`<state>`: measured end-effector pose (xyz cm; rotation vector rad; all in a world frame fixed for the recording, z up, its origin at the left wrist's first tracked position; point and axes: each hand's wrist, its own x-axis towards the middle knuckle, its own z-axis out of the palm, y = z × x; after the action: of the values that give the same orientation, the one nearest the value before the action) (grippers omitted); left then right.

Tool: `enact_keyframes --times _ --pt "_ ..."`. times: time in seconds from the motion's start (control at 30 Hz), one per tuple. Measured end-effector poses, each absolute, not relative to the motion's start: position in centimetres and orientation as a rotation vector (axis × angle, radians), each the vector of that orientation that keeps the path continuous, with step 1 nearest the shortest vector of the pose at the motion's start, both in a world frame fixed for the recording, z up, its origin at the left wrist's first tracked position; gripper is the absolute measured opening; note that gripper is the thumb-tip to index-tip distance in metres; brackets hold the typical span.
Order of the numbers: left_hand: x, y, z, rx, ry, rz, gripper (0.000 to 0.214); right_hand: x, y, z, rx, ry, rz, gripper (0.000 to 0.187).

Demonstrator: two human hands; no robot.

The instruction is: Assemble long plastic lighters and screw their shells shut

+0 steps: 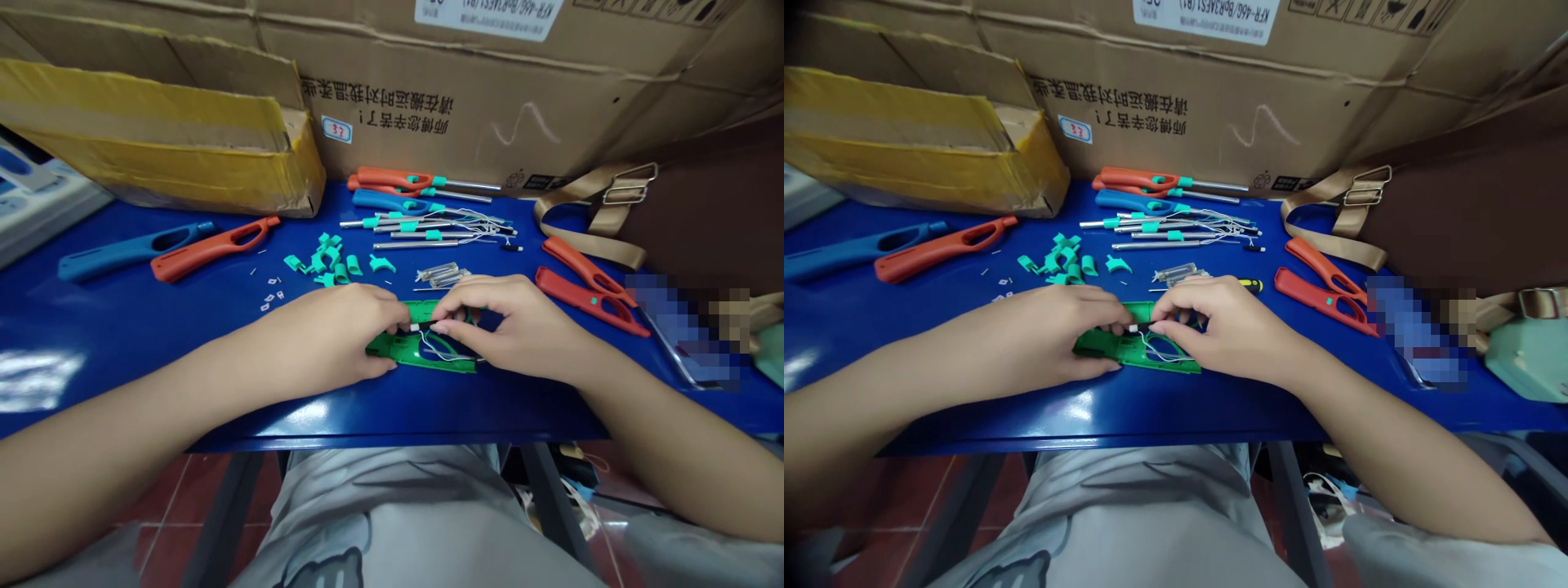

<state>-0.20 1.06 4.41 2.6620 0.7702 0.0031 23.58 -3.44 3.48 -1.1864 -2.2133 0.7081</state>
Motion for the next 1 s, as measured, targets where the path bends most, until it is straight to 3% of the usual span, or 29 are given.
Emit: enact_keyframes --times 0.5,0.67,1.0 --pt "-0.2 1.0 3.7 2.661 0.795 0.063 0.021 24.4 -3.7 5.3 -1.309 -2.131 0.887 0.013" --pt "0.0 1.0 3.7 2.635 0.815 0.062 0.023 23.6 -3.2 3.0 -1.223 -2.330 0.578 0.007" --pt "0.3 0.9 3.3 2.629 0.842 0.127 0.027 23.6 -2.9 2.0 -1.077 -2.395 0.538 0.007"
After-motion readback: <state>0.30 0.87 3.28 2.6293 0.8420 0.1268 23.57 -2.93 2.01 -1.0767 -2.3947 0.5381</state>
